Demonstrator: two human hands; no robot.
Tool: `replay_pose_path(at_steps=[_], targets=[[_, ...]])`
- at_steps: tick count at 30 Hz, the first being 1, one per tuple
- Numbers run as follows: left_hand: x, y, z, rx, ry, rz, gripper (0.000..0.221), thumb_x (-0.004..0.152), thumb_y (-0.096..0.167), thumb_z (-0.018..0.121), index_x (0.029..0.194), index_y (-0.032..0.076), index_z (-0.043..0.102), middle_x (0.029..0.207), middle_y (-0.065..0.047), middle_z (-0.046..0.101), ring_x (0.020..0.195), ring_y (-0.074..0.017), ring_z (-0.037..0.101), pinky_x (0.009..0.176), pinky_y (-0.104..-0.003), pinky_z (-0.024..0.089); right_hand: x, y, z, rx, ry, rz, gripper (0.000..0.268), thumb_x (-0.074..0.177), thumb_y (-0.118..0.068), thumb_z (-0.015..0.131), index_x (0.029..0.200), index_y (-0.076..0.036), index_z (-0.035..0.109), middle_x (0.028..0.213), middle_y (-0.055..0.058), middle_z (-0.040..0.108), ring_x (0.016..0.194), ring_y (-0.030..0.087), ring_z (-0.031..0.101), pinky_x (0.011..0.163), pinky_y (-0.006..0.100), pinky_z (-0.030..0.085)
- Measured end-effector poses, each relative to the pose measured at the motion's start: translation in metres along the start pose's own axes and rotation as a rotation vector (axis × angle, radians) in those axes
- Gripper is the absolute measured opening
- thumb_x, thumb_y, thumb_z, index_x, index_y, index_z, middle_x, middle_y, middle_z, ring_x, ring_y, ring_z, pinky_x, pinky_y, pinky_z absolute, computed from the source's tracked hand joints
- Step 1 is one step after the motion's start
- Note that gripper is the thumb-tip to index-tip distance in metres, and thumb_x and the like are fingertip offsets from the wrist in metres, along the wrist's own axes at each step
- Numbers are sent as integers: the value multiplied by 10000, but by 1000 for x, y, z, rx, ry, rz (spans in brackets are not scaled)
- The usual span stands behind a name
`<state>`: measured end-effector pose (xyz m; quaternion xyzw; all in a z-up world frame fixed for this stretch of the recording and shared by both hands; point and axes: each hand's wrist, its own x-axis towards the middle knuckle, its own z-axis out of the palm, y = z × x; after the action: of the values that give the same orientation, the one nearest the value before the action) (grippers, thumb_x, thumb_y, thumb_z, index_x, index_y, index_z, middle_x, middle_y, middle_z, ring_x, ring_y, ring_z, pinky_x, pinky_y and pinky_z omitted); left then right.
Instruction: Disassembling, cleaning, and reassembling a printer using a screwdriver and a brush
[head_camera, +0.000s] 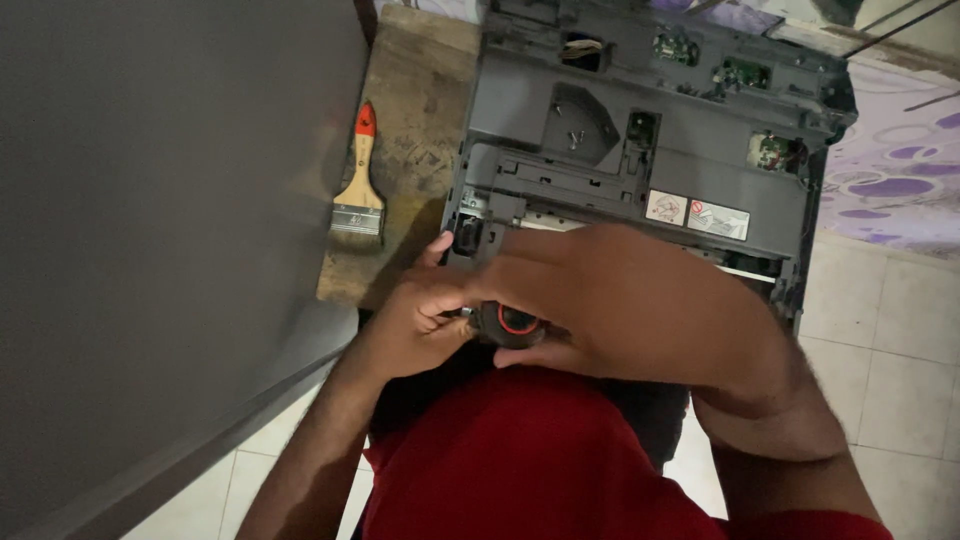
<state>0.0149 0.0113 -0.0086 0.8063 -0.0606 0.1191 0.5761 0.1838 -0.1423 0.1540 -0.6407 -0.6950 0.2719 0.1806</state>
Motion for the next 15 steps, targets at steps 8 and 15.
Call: replay_pose_path(at_steps=[8,15], targets=[[3,-3,5,14,61,-44,173,834,91,759,985,150,697,942,43,716,910,-121,700,1261,-454,228,-10,-20,21,-48,168,181,527,891,-421,814,1306,-189,585,949,22,664,728,214,648,501,380,456],[5,4,4,-6,65,-55,142,824,51,734,870,172,675,916,63,722,857,-107,705,1240,-465,246,-13,-30,48,-91,353,305,465,894,-442,807,1197,-135,632,1030,49,668,836,250,686,596,393,506]])
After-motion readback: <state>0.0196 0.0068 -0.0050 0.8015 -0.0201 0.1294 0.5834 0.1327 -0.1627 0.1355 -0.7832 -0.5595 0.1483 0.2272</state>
